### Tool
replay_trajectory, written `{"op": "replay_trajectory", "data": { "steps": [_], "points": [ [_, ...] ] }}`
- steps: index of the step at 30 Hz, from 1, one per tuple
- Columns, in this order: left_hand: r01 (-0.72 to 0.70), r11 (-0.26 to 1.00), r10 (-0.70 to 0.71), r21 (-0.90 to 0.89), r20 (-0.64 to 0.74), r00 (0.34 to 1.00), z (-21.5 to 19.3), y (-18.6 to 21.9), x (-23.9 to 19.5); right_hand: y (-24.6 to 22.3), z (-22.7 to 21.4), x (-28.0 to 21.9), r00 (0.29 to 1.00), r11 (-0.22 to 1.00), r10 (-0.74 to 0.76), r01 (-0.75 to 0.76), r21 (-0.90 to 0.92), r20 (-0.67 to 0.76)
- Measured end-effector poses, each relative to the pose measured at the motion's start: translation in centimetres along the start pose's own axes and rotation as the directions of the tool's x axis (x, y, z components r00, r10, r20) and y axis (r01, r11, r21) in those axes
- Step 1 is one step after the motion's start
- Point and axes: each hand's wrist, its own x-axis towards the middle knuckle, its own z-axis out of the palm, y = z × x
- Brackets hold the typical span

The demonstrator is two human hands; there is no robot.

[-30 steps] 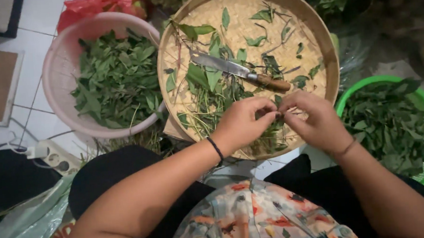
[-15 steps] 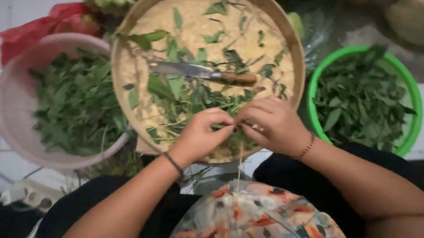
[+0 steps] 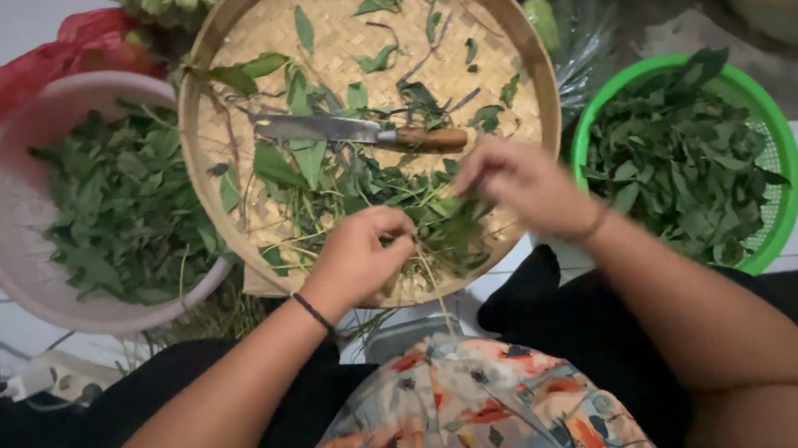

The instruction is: The person sits on the floor and sorts green leafy vegetables by hand, separating leaves from stems. Leaves are placed into a pink colander and stems into a plastic bag. A knife rests on a woven tray nearby but is not used.

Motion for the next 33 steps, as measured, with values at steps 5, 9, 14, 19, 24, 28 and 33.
{"op": "replay_trajectory", "data": {
  "steps": [5,9,14,19,24,28,33],
  "points": [
    [0.115,0.993,-0.116,-0.011,-0.078,0.99,-1.4,-1.9,0.9,1.7,-5.5,0.5,0.942,0.859,0.323,-0.251,0.445,-0.092],
    [0.116,0.993,-0.11,0.033,-0.142,0.984,-2.7,-3.2,1.4,2.8,-6.0,0.6,0.942,0.845,0.318,-0.231,0.482,-0.107],
    [0.089,0.972,-0.06,0.215,-0.137,0.989,-4.6,-4.5,1.3,4.3,-7.4,0.2,0.923,0.931,0.35,-0.324,0.165,-0.158],
    [0.228,0.757,-0.214,0.612,-0.097,0.972,-6.5,-5.9,0.8,3.8,-15.3,-2.5,0.908,0.456,0.299,-0.405,-0.792,-0.292],
    [0.287,0.669,-0.23,0.685,-0.176,0.957,-7.5,-6.9,0.8,4.8,-16.2,-2.2,0.867,0.162,0.39,-0.396,-0.904,-0.31],
    [0.314,0.659,-0.289,0.683,-0.156,0.945,-7.9,-7.4,1.0,6.9,-6.1,1.6,0.994,0.384,0.077,-0.096,-0.918,-0.072],
    [0.257,0.689,-0.198,0.677,-0.165,0.966,-7.2,-7.8,1.6,6.7,1.7,5.5,0.968,0.3,-0.219,0.184,-0.936,0.12]
  ]
}}
